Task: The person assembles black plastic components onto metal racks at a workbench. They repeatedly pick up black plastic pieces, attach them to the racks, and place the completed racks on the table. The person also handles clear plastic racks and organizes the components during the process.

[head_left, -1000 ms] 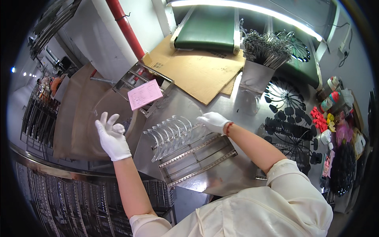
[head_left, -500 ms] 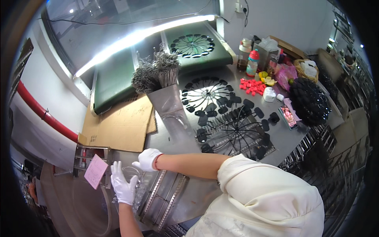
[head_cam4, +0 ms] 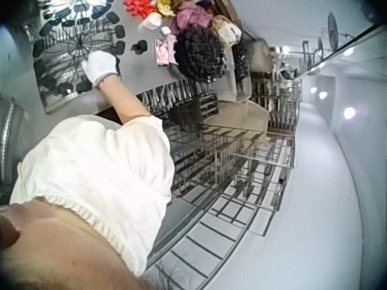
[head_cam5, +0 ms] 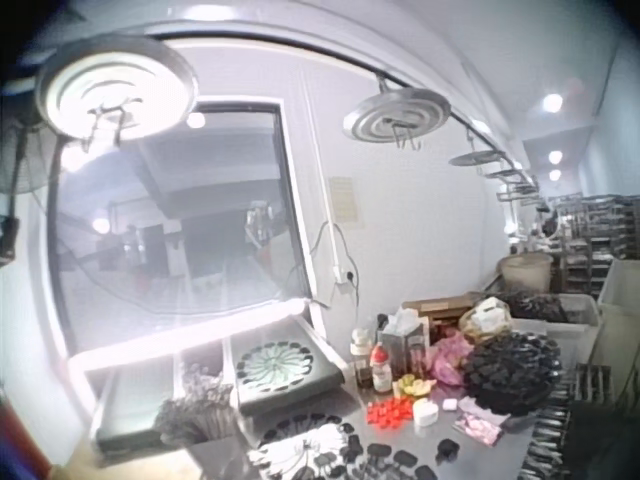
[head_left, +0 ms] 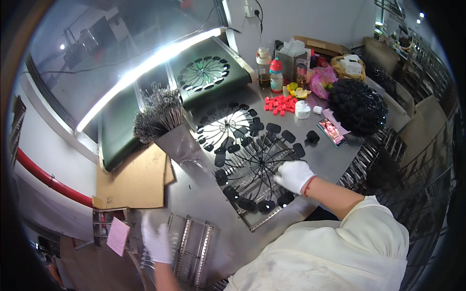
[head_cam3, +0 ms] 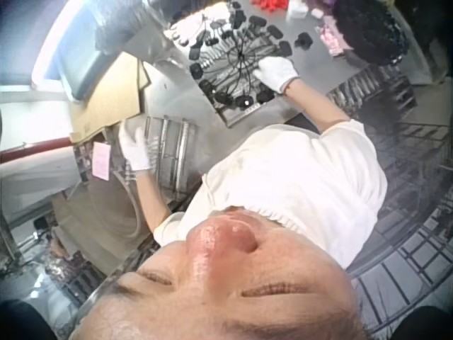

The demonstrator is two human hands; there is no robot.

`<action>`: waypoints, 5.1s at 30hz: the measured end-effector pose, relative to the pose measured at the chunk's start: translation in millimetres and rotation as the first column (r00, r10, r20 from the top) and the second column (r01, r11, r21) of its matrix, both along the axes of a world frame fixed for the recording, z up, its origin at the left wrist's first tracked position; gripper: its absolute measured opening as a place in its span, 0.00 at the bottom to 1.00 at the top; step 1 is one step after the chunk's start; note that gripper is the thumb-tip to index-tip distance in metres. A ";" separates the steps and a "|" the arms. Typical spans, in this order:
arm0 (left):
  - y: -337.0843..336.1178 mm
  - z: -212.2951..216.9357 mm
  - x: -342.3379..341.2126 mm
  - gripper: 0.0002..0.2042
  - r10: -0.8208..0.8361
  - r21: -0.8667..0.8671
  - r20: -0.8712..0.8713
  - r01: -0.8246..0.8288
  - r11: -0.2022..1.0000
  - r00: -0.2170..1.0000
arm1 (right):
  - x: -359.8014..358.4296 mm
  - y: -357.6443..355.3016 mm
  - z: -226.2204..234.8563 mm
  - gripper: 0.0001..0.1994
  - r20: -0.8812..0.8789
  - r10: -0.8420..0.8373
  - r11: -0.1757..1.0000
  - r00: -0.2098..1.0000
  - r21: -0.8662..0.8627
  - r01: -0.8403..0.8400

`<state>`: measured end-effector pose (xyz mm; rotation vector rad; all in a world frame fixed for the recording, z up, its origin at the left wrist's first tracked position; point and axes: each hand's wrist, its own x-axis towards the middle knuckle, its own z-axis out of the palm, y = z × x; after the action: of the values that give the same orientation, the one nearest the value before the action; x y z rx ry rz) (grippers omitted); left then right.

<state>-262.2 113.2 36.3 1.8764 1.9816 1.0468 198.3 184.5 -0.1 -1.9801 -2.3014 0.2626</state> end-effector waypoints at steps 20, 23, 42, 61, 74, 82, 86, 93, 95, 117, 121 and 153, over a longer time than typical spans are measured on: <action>-9.4 -153.4 239.6 0.17 -0.455 -0.148 -0.487 0.443 0.884 0.745 | -27.3 451.3 1.3 0.11 -0.342 -0.028 0.846 0.939 0.492 0.205; -3.9 -151.9 238.9 0.17 -0.449 -0.198 -0.460 0.404 0.893 0.766 | -66.0 507.9 -7.4 0.12 -0.415 -0.076 0.857 0.907 0.437 0.272; -8.3 -170.4 224.7 0.17 -0.428 -0.198 -0.447 0.380 0.904 0.786 | -46.1 456.7 -13.1 0.12 -0.318 -0.087 0.939 0.944 0.292 0.185; -70.8 -171.5 210.9 0.18 -0.439 -0.199 -0.481 0.393 0.898 0.759 | -61.2 355.4 -173.1 0.13 -0.005 -0.005 0.987 1.000 0.158 0.006; -5.0 -103.5 223.5 0.18 -0.452 -0.088 -0.214 0.443 0.892 0.866 | 24.8 217.0 27.5 0.25 -0.353 0.005 0.986 0.936 0.158 0.054; 73.0 6.2 259.8 0.31 -0.327 0.201 0.902 0.397 0.896 0.283 | 21.0 4.0 81.9 0.27 -0.575 0.396 0.893 0.716 0.422 -0.155; 65.2 24.7 266.8 0.34 -0.375 0.290 0.915 0.403 0.868 0.149 | 2.5 -36.7 70.4 0.31 -0.491 0.542 0.804 0.682 0.538 -0.251; 14.4 32.7 227.3 0.39 -0.463 0.409 0.880 0.327 0.852 0.108 | -24.0 -57.7 59.2 0.34 -0.502 0.696 0.697 0.514 0.645 -0.313; -1.4 33.1 216.3 0.40 -0.478 0.424 0.871 0.318 0.848 0.114 | -33.9 -63.5 60.2 0.35 -0.526 0.699 0.707 0.484 0.611 -0.356; -10.0 7.3 177.4 0.53 -0.652 0.638 0.748 0.137 0.758 0.121 | -114.8 -54.5 65.1 0.41 -0.264 0.904 0.426 0.337 0.637 -0.642; -8.9 5.2 142.6 0.39 -0.653 0.658 0.752 0.037 0.752 -0.083 | -144.9 -21.8 72.4 0.25 -0.555 0.813 0.499 0.174 0.512 -0.699; -31.4 -14.7 59.5 0.43 -0.617 0.620 0.783 0.153 0.769 -0.073 | -205.4 206.9 30.9 0.21 -0.796 0.476 0.874 0.375 0.380 -0.303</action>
<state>-202.7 81.8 21.7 0.9526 0.2934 1.7934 -7.0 391.4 30.8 -0.7634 -1.8708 0.8552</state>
